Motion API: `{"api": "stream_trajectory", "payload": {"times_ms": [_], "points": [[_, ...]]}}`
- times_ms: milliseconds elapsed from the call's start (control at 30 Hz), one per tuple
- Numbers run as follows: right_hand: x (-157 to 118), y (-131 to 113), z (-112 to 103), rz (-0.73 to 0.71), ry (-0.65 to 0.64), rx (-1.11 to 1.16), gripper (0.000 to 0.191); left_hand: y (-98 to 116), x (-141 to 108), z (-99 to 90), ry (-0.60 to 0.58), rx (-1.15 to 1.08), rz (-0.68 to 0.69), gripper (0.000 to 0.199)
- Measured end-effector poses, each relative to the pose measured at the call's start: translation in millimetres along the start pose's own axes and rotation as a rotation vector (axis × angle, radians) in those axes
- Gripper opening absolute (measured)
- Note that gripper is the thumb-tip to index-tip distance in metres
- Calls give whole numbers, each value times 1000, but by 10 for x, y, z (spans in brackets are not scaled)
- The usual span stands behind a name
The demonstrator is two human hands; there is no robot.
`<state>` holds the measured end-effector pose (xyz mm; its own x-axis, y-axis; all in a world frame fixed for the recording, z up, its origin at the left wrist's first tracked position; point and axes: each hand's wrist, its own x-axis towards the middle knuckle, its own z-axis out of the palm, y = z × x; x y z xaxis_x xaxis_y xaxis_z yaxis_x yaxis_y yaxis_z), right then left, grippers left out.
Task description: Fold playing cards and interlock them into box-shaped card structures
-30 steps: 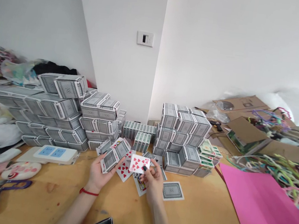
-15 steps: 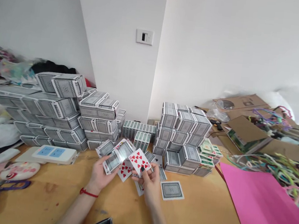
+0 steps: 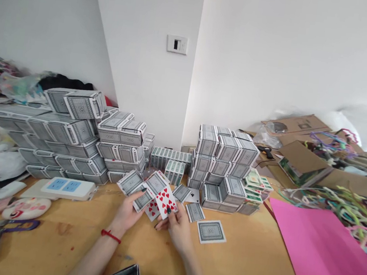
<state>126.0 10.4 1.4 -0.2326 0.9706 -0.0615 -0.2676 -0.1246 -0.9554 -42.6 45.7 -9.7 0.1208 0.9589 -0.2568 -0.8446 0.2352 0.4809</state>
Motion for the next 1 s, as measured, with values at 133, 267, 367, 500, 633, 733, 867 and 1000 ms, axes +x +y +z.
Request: {"api": "stream_trajectory", "payload": {"times_ms": [133,267,367,500,633,733,867,1000], "points": [[10,34,-25,0,8,-53,33,2,-5,79,56,33,25,43],[8,16,-25,3,23,-111,34,15,-38,151,74,43,40,42],[8,7,-24,1,39,-134,33,23,-67,181,78,49,51,46],[5,6,-31,0,31,-147,32,29,-86,197,80,53,32,47],[-3,1,-38,16,8,-156,30,35,-81,191,55,72,22,48],[-5,1,-47,11,6,-170,28,40,-82,188,48,85,29,49],[-8,3,-73,30,2,-196,24,56,-110,214,41,143,60,50],[-11,10,-96,38,-14,-214,19,78,-154,273,23,212,102,46]]}}
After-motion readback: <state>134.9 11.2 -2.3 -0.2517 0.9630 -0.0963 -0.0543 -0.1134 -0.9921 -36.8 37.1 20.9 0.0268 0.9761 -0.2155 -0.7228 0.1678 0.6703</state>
